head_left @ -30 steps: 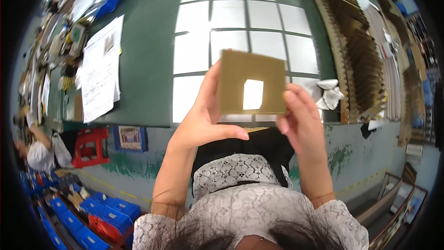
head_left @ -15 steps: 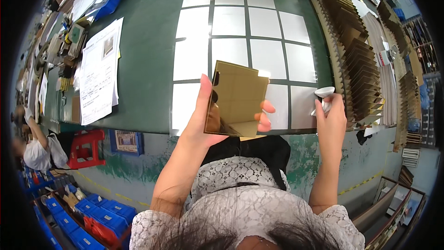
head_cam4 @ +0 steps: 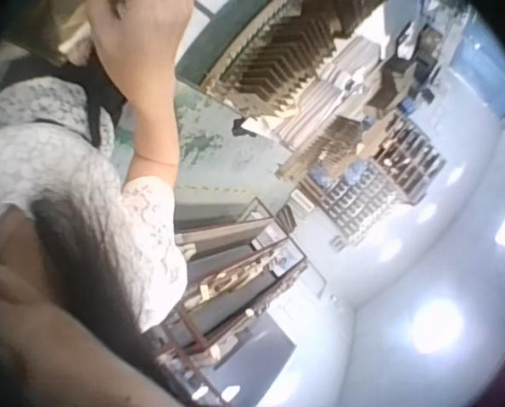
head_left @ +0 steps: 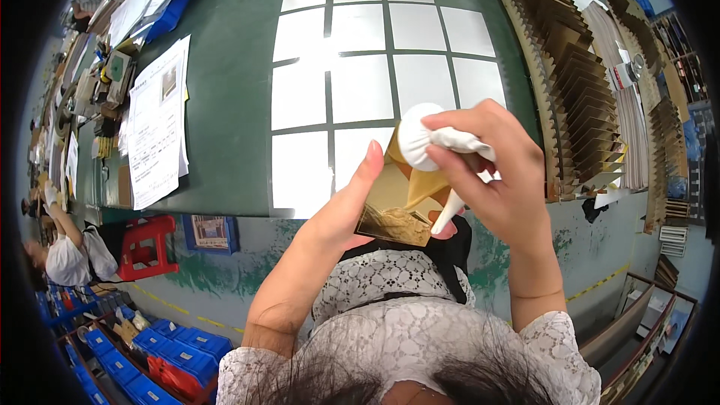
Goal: Inspecting and cleaning gold reflective plates and using a utility knife to cut white component sheets.
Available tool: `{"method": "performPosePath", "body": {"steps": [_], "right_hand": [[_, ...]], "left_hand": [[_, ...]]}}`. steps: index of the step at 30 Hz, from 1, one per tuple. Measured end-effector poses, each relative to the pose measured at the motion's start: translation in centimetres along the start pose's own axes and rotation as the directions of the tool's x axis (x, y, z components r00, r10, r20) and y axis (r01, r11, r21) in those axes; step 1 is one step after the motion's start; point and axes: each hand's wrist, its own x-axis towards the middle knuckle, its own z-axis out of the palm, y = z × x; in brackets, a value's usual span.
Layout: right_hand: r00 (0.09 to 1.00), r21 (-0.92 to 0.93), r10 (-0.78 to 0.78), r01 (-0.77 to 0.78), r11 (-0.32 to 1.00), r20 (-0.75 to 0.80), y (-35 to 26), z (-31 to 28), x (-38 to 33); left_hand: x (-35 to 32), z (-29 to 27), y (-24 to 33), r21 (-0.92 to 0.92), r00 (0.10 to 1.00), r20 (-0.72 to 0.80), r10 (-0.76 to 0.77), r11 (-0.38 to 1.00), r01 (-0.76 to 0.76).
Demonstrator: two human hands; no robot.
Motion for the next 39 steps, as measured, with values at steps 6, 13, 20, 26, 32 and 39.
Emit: {"method": "performPosePath", "body": {"steps": [6,13,20,26,32,39], "right_hand": [[1.000,0.007,-0.007,0.007,1.000,0.027,0.4,0.8,0.3],[0.993,-0.166,0.102,-0.091,0.982,0.057,1.3,-0.7,-0.9],[0.987,-0.159,0.161,-0.161,0.974,-0.014,2.0,-1.9,-2.1],[0.901,-0.310,0.264,-0.374,0.874,-0.344,4.0,-3.4,-3.9],[0.809,-0.540,0.500,-0.583,0.607,-0.310,4.8,-3.9,-5.8],[0.907,-0.317,0.332,-0.405,0.858,-0.260,2.7,-4.3,-5.8]], "left_hand": [[-0.4,-1.3,0.0,-0.009,0.999,0.046,-0.023,1.000,0.024],[-0.7,-2.1,0.4,-0.057,1.000,0.015,-0.001,0.998,0.002],[-0.1,-2.5,0.6,-0.115,0.983,0.160,0.093,0.990,-0.075],[0.7,-4.1,-0.6,-0.252,0.934,0.323,0.155,0.965,-0.074],[0.7,-4.2,-0.5,-0.122,0.931,0.301,0.206,0.977,-0.176],[1.4,-4.0,0.3,0.052,0.926,0.091,0.367,0.927,-0.372]]}}
